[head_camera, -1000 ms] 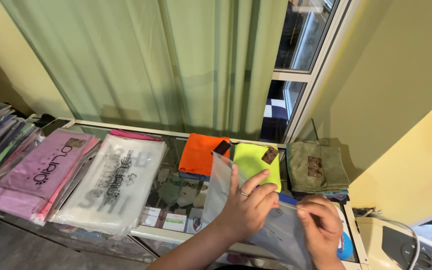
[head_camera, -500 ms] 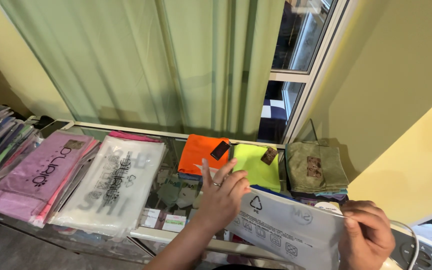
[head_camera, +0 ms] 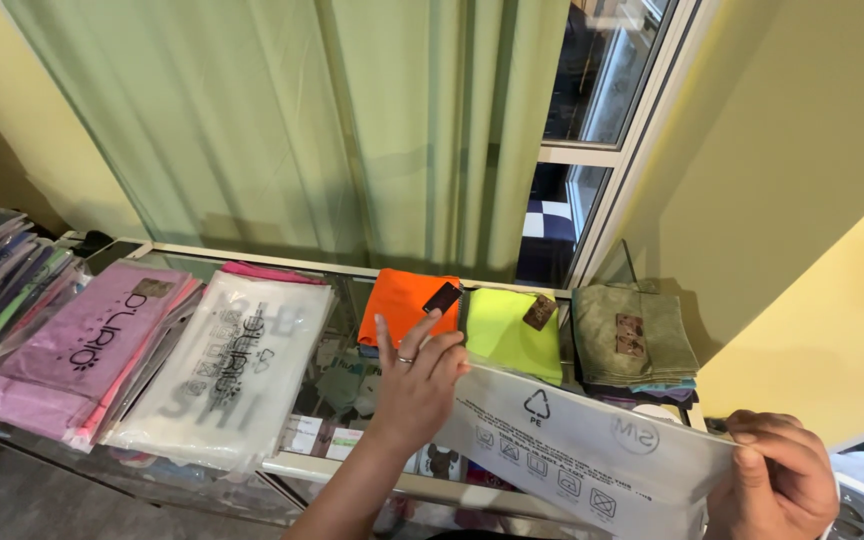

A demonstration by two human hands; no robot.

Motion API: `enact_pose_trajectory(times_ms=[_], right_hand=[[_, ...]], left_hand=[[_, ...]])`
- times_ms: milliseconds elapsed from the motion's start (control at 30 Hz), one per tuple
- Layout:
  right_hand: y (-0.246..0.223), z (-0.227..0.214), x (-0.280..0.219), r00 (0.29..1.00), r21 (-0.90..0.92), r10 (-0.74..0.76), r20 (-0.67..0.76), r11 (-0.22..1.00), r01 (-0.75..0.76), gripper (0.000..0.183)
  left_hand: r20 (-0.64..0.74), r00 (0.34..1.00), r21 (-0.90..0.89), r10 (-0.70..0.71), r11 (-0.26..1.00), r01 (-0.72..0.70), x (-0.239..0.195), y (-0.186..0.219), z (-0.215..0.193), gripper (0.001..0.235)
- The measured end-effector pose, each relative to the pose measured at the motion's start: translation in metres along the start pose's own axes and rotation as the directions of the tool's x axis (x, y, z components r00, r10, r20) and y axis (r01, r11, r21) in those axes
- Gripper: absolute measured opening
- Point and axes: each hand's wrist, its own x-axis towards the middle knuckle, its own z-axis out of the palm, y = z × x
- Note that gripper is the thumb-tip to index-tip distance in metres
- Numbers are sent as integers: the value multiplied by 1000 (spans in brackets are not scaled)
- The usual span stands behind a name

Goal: Folding various colored shirts and placing them into plastic shipping bags on a glass counter in a clothing store.

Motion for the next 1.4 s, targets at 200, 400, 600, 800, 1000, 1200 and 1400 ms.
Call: enact_pose_trajectory(times_ms=[200,400,600,800,1000,1200,1400], right_hand=[[6,-8,-2,1000,-32,19,-21,999,-19,16],[10,-8,2,987,82,156,-34,985,-153,16],[24,-7,2,973,156,232,-7,961,-228,23],[49,15,3,981,195,194,12,962,-193,30],[47,101,21,911,91,307,274,935,-343,15],[62,302,24,589,-98,293,753,936,-339,20],[61,470,-10,545,188,181,819,813,-552,4]], left_hand=[[-3,1000,45,-23,999,23,-7,-6,-1,15],[47,993,-130,-112,985,117,-1,-4,-11,16],[70,988,-201,-141,968,152,-1,-11,-23,9],[26,986,-95,-164,982,166,-12,-28,-38,7],[64,966,-53,-251,966,254,-47,-91,-85,8],[50,948,209,-314,931,298,-73,-195,-176,9],[5,897,132,-442,889,438,-67,-236,-267,21]])
